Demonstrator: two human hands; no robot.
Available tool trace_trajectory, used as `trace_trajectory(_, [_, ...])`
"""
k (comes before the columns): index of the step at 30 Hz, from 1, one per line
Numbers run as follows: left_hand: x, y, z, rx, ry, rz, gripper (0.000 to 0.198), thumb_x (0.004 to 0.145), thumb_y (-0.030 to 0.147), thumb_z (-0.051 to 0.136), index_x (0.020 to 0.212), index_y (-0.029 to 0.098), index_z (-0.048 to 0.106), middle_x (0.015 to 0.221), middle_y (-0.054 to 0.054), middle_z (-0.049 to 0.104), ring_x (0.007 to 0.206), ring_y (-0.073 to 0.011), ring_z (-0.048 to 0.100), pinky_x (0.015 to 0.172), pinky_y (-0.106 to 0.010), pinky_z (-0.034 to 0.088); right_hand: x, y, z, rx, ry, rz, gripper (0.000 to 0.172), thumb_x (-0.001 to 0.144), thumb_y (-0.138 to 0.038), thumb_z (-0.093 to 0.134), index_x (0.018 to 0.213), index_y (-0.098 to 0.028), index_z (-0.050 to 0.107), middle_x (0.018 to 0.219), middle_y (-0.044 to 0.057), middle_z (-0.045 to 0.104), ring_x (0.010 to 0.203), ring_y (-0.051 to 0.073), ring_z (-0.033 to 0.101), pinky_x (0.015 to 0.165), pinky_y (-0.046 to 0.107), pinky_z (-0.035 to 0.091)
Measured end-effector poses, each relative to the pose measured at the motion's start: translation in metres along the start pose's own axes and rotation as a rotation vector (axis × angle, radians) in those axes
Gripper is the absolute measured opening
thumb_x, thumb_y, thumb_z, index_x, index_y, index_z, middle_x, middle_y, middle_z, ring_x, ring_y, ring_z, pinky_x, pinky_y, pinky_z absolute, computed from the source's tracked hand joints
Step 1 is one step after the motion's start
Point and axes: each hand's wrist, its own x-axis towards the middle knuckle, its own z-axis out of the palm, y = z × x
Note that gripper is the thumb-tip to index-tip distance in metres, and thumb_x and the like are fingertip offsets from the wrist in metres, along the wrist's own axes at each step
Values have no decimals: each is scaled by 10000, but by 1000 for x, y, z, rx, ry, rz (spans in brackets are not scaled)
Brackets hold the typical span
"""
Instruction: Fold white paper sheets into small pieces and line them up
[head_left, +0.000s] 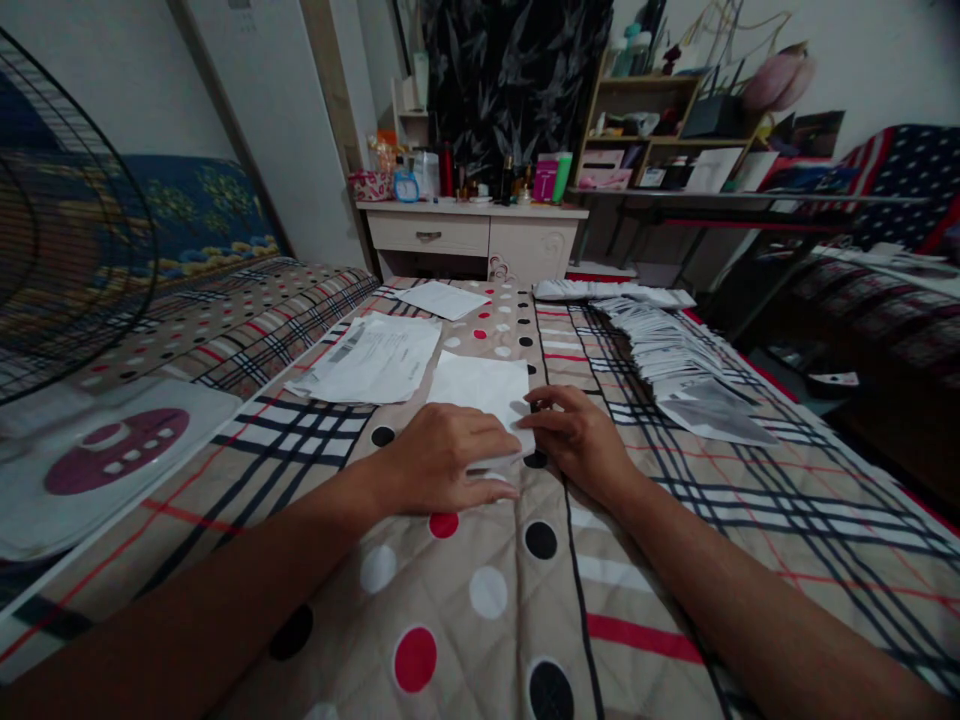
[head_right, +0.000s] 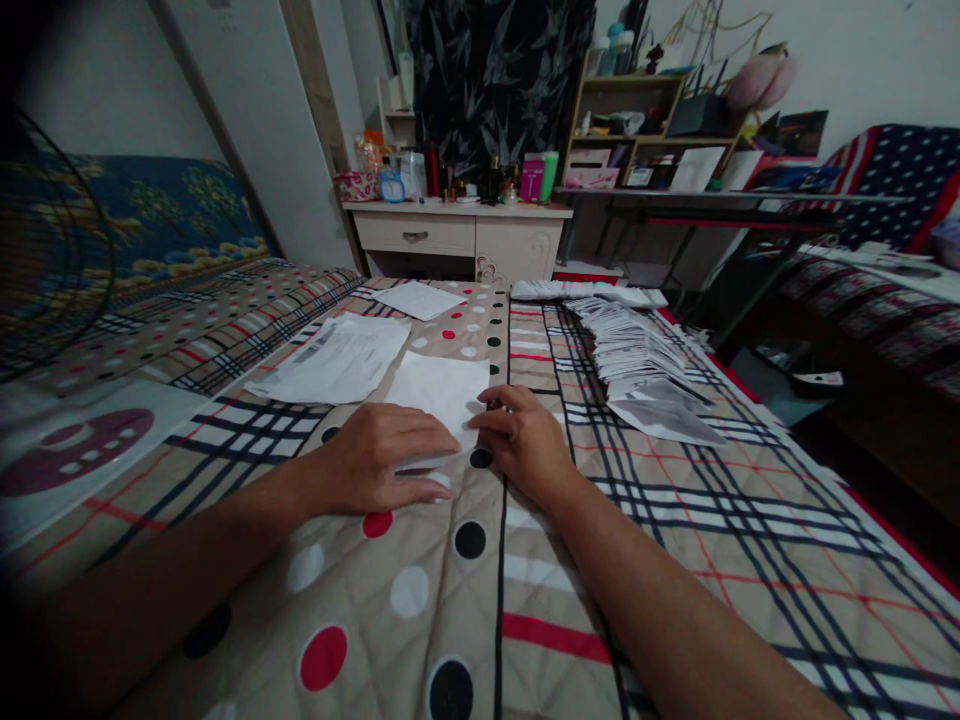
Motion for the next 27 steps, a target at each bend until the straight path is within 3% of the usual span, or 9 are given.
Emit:
trace_trajectory(3, [-8, -21, -9, -58, -96, -52, 569, 794, 510, 689, 1284, 243, 574, 1253, -78, 645, 1134, -248, 605, 975, -396, 472, -1, 12, -3, 99, 91, 79, 219, 808, -105, 592, 868, -233, 760, 1039, 78, 681, 986, 224, 639, 856, 385, 533])
trace_trajectory(7, [-21, -51, -7, -122, -152, -124, 515, 815, 337, 683, 1312, 259, 571, 1321, -84, 598, 1193, -241, 570, 1028, -415, 449, -3, 25, -8, 161, 164, 160, 210, 751, -80, 611, 816, -226, 748, 1006, 68, 684, 952, 209, 653, 843, 367, 541])
trace_trajectory(13, [-27, -72, 17, -274, 26, -189, 288, 872, 161, 568, 1117, 226, 705, 1209, -87, 665, 1104, -192, 623, 982, -379, 484, -1, 23, -10, 195, 77, 182, 287, 715, -80, 616, 897, -244, 766, 1172, 70, 668, 1119, 234, 606, 952, 395, 488])
trace_trajectory(15, [-24, -70, 20, -323, 96, -249, 219, 865, 202, 599, 1039, 214, 733, 1097, -80, 713, 1012, -195, 658, 919, -370, 514, 0, 18, -11, 229, 49, 228, 175, 753, -152, 628, 837, -228, 761, 1071, 60, 707, 1037, 226, 632, 929, 378, 485])
trace_trajectory(17, [-21, -65, 21, -376, 158, -407, 169, 848, 285, 637, 932, 184, 744, 928, -68, 742, 854, -195, 684, 792, -347, 549, 0, 15, -12, 298, 31, 325, 144, 811, -274, 619, 776, -196, 734, 851, 37, 711, 825, 197, 645, 767, 318, 507])
trace_trajectory(19, [-18, -61, 22, -437, 235, -590, 220, 820, 353, 663, 897, 156, 726, 793, -47, 729, 719, -183, 674, 672, -317, 552, 0, 12, -11, 362, 37, 434, 267, 842, -385, 593, 718, -169, 689, 667, 9, 641, 633, 158, 574, 592, 267, 452])
trace_trajectory(21, [-15, -59, 24, -497, 333, -707, 320, 777, 353, 699, 1021, 147, 688, 724, -13, 700, 662, -163, 657, 631, -292, 546, 1, 11, -10, 376, 68, 509, 331, 842, -435, 580, 666, -161, 643, 599, -4, 582, 560, 135, 502, 520, 252, 384])
trace_trajectory(24, [-10, -61, 30, -529, 423, -790, 644, 719, 284, 745, 1307, 158, 517, 693, 30, 663, 623, -134, 637, 609, -256, 531, 5, 11, -7, 253, 104, 556, 325, 831, -422, 578, 632, -167, 611, 575, -1, 556, 552, 135, 482, 512, 256, 344])
trace_trajectory(27, [-6, -64, 34, -463, 417, -842, 789, 696, 249, 762, 1393, 149, 405, 733, 25, 652, 586, -125, 618, 584, -253, 517, 11, 11, -5, 31, 123, 556, 257, 815, -364, 587, 647, -173, 627, 600, 20, 600, 584, 158, 531, 555, 272, 362])
